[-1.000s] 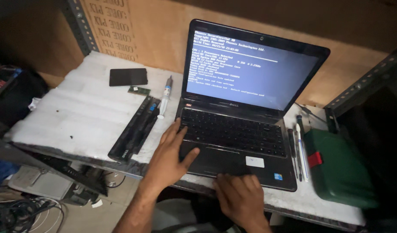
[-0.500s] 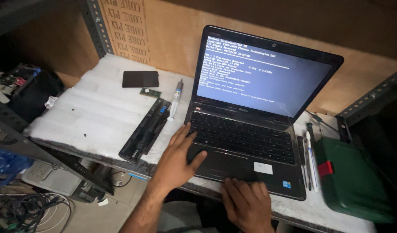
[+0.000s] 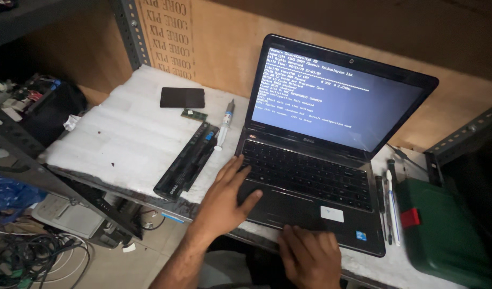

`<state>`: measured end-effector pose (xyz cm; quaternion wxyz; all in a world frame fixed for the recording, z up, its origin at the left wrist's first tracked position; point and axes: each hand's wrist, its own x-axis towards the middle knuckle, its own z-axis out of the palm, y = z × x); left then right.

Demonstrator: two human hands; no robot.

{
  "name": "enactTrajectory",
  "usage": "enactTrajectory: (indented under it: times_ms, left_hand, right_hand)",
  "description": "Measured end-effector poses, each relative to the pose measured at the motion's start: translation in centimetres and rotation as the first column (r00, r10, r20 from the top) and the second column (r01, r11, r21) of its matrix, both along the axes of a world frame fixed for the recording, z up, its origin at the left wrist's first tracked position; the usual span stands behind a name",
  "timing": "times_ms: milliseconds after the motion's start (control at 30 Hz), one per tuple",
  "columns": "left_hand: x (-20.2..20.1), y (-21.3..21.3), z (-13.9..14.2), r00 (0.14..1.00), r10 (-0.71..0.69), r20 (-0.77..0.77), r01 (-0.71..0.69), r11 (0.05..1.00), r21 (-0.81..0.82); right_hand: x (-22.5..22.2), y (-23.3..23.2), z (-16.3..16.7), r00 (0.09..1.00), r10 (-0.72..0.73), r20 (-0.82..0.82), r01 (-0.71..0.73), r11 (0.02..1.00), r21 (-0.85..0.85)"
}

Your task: The person works on a Dell laptop at a workbench. They press the keyboard area, connect a cable, close and flip the laptop over, open the bottom access panel, remove and reseat a RAM memory module, then flip the laptop back and power it on, with a BIOS boot screen appearing on the display.

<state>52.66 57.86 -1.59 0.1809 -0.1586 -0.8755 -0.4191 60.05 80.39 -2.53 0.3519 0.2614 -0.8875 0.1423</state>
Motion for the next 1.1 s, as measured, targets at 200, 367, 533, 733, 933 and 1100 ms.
enactTrajectory:
  times_ms: [200,367,533,733,933,1100]
  left_hand:
    - [-0.1,0.1,0.2,0.999,-0.001,0.035,0.001,1.000,-0.013]
    - [0.0,0.1,0.4,0.999,-0.004,0.033,0.004,1.000,-0.012]
    - [-0.1,0.1,0.4,0.998,-0.010,0.064,0.011,1.000,-0.024]
    - [0.0,0.1,0.5,0.995,-0.008,0.095,0.012,0.999,-0.041]
    - [0.1,0.1,0.6,0.994,-0.006,0.110,0.009,0.999,-0.032]
    - [-0.3,0.2,0.7,0.994,-0.007,0.108,0.012,0.999,-0.044]
  right_hand:
    - [-0.1,0.2,-0.3,1.000,0.002,-0.011,-0.002,1.000,-0.013]
    - [-0.3,0.5,-0.7,1.000,0.000,0.003,0.000,1.000,-0.006]
    - [-0.3,0.6,-1.3,0.999,-0.020,0.029,0.021,1.000,-0.004]
    - [-0.2,0.6,-1.7,0.998,-0.039,0.053,0.038,0.999,0.008]
    - [-0.3,0.8,-1.7,0.996,-0.046,0.082,0.043,0.999,0.032]
    - [-0.6,1.0,-1.7,0.995,-0.040,0.094,0.038,0.999,0.020]
